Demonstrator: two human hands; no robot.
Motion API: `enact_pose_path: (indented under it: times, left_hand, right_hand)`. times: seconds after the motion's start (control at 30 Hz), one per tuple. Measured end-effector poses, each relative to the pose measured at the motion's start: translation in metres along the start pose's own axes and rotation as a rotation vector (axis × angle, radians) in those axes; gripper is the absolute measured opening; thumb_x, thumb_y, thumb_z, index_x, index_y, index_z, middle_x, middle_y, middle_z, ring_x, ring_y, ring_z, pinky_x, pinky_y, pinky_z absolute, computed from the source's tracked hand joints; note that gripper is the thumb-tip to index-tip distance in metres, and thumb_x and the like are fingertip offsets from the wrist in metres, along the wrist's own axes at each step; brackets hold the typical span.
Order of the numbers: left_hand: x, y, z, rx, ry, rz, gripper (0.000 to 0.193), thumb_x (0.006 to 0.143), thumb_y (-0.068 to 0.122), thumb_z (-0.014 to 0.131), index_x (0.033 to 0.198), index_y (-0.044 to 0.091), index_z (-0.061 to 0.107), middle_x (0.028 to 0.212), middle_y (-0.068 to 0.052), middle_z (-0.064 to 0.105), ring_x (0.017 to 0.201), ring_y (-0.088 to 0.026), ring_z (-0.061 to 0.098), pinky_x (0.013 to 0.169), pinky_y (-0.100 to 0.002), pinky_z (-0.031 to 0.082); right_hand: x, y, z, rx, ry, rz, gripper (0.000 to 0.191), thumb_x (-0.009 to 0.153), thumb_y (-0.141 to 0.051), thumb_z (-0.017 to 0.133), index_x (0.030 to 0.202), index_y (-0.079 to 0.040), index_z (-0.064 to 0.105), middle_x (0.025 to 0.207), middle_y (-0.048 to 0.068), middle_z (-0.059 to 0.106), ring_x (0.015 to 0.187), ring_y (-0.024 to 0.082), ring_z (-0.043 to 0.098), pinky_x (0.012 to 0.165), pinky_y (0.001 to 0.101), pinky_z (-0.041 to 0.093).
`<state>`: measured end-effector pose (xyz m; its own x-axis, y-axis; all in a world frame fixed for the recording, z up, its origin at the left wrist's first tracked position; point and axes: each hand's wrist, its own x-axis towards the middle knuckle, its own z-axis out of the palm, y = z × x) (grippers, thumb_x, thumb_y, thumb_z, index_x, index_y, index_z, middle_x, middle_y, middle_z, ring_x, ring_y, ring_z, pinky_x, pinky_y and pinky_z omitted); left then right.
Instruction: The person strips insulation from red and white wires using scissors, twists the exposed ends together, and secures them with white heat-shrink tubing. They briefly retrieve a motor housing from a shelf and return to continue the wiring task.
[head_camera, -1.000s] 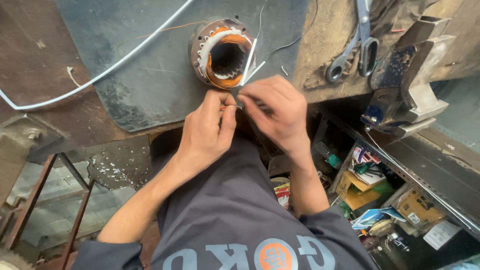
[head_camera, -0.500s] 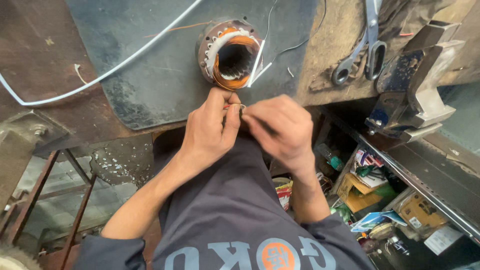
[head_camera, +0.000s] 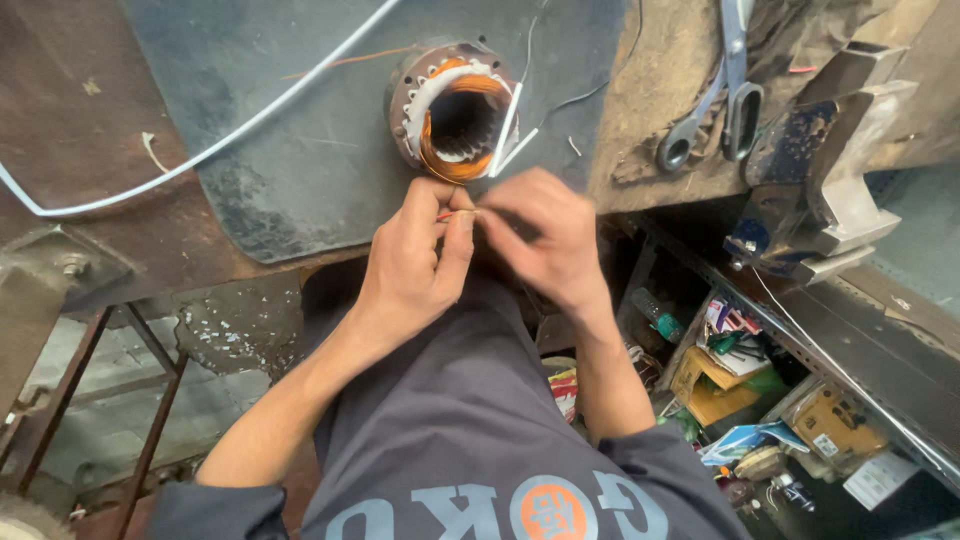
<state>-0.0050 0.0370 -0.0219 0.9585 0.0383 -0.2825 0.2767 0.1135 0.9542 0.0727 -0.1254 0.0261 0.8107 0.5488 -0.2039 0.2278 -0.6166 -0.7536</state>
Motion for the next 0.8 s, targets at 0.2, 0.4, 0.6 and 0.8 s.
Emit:
enact_pose_path:
  times: [0.2, 0.4, 0.6, 0.8]
  left_hand:
    - [-0.004, 0.002, -0.001, 0.074, -0.008, 0.0, 0.019, 0.109, 0.014, 0.06, 0.118, 0.0, 0.051, 0.1, -0.012, 0.072, 0.09, -0.029, 0.078, 0.075, -0.036, 0.06]
    - [-0.002, 0.001, -0.002, 0.189, -0.002, -0.006, 0.015, 0.108, 0.014, 0.06, 0.115, 0.003, 0.053, 0.096, -0.012, 0.073, 0.087, -0.032, 0.076, 0.071, -0.04, 0.057]
    - [-0.003, 0.001, -0.003, 0.086, -0.057, -0.056, 0.015, 0.11, 0.015, 0.056, 0.114, 0.002, 0.051, 0.092, -0.014, 0.069, 0.078, -0.033, 0.072, 0.069, -0.041, 0.055]
    - [-0.004, -0.001, -0.002, 0.108, -0.011, 0.02, 0.017, 0.111, 0.017, 0.056, 0.116, 0.002, 0.05, 0.095, -0.015, 0.069, 0.086, -0.036, 0.072, 0.072, -0.041, 0.055]
  right_hand:
    - [-0.027, -0.001, 0.008, 0.041, 0.02, 0.09, 0.017, 0.09, 0.001, 0.079, 0.105, -0.005, 0.072, 0.098, 0.007, 0.073, 0.087, 0.024, 0.069, 0.079, 0.0327, 0.055]
    - [-0.022, -0.009, 0.003, -0.092, 0.062, -0.013, 0.017, 0.088, 0.0, 0.081, 0.102, -0.004, 0.072, 0.095, 0.009, 0.071, 0.084, 0.024, 0.069, 0.076, 0.0336, 0.055]
    - [0.002, -0.021, 0.001, -0.066, 0.051, 0.07, 0.016, 0.091, 0.003, 0.08, 0.103, -0.003, 0.071, 0.098, 0.008, 0.071, 0.087, 0.024, 0.07, 0.077, 0.0326, 0.056]
    - [0.003, -0.027, -0.001, -0.09, 0.066, 0.028, 0.016, 0.09, 0.004, 0.08, 0.101, -0.003, 0.072, 0.096, 0.007, 0.072, 0.086, 0.024, 0.069, 0.079, 0.0342, 0.056]
